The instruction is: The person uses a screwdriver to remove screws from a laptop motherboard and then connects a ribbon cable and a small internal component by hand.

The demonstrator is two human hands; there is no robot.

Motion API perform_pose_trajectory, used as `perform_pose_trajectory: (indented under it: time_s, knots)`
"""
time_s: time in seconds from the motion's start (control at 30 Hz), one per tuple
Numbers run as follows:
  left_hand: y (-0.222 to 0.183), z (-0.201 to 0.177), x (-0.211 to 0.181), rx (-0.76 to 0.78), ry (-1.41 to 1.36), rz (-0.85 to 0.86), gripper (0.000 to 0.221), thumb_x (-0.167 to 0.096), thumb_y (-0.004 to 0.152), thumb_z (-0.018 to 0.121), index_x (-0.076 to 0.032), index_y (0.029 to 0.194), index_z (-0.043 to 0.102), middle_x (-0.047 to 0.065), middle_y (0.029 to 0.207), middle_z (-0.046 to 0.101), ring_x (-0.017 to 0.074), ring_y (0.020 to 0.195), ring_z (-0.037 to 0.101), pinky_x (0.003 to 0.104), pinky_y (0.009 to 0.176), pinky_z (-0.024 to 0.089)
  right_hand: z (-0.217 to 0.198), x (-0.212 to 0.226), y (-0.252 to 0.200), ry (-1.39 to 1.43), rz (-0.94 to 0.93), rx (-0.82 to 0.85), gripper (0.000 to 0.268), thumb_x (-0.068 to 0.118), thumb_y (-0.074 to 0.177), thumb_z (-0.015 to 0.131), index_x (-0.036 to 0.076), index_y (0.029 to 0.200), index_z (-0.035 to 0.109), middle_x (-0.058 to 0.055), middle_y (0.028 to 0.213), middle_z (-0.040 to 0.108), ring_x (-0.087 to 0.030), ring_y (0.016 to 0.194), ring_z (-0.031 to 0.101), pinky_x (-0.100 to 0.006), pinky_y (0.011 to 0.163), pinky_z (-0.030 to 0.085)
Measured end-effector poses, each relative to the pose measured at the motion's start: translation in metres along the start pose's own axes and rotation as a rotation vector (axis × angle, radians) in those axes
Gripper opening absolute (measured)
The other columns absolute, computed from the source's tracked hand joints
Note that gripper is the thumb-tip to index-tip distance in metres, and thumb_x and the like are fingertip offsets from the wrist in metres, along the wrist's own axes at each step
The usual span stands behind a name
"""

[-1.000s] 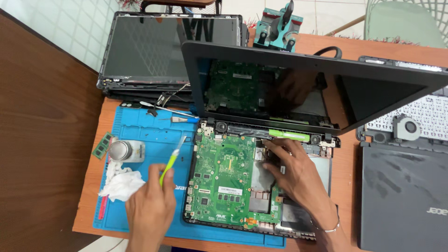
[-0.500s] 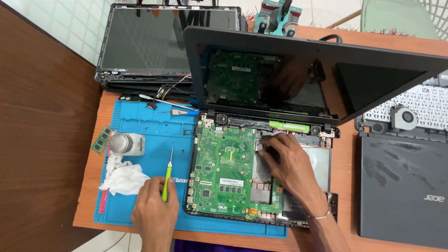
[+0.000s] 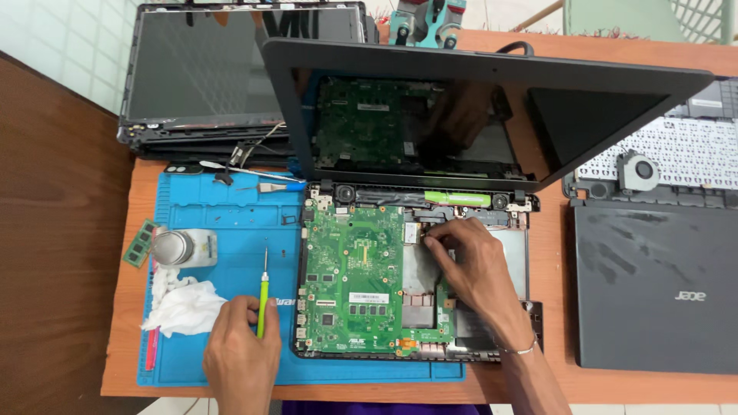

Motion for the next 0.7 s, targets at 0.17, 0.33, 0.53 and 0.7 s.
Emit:
perform_pose_trajectory:
  time_s: [0.17,0.33,0.53,0.7]
  knots:
    - [0.002,-0.002,-0.001,0.008,0.038,-0.011,0.02,-0.027,0.087,0.075,-0.009,0.092,0.067,0.006,0.085,0.064,0.0323,0.076,0.066,0.048,0.065,0.051,-0.005,-0.006,-0.001,0.081,0.096,-0.053,0.015,0.014,0.086,0.077,0.004,0.097,0.077,-0.01,0.086,0.074,-0.018,0.073,0.072,-0.032,0.064,0.057]
    - [-0.001,-0.01,-0.016,-0.107,0.022,0.039,0.016,-0.024,0.091,0.074,-0.009,0.097,0.071,0.007,0.087,0.065,0.0308,0.079,0.067,0.047,0.067,0.052,-0.003,-0.012,-0.001,0.114,0.116,-0.015,0.014,0.013,0.086,0.078,0.004,0.097,0.077,-0.009,0.087,0.074,-0.017,0.074,0.072,-0.031,0.064,0.058]
    - [0.005,-0.005,-0.066,-0.121,-0.131,0.418,0.007,-0.013,0.091,0.072,-0.007,0.095,0.071,0.006,0.092,0.068,0.0289,0.086,0.065,0.041,0.072,0.053,-0.003,-0.008,-0.003,0.142,0.012,0.0,0.02,0.01,0.084,0.079,0.005,0.103,0.075,-0.007,0.092,0.073,-0.017,0.08,0.071,-0.03,0.07,0.06]
    - [0.006,0.02,-0.111,-0.015,-0.193,0.674,0.013,-0.014,0.091,0.071,-0.006,0.101,0.073,0.006,0.098,0.07,0.0258,0.088,0.062,0.038,0.075,0.053,-0.02,-0.009,-0.01,0.072,-0.011,-0.044,0.024,0.008,0.083,0.078,0.005,0.106,0.074,-0.008,0.1,0.071,-0.02,0.087,0.07,-0.032,0.075,0.058]
Point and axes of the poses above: each hand's wrist, its own y-axis towards the middle knuckle, its own z-axis out of the palm, x = y × z, the point moved 5 cm from there along y, towards the middle knuckle
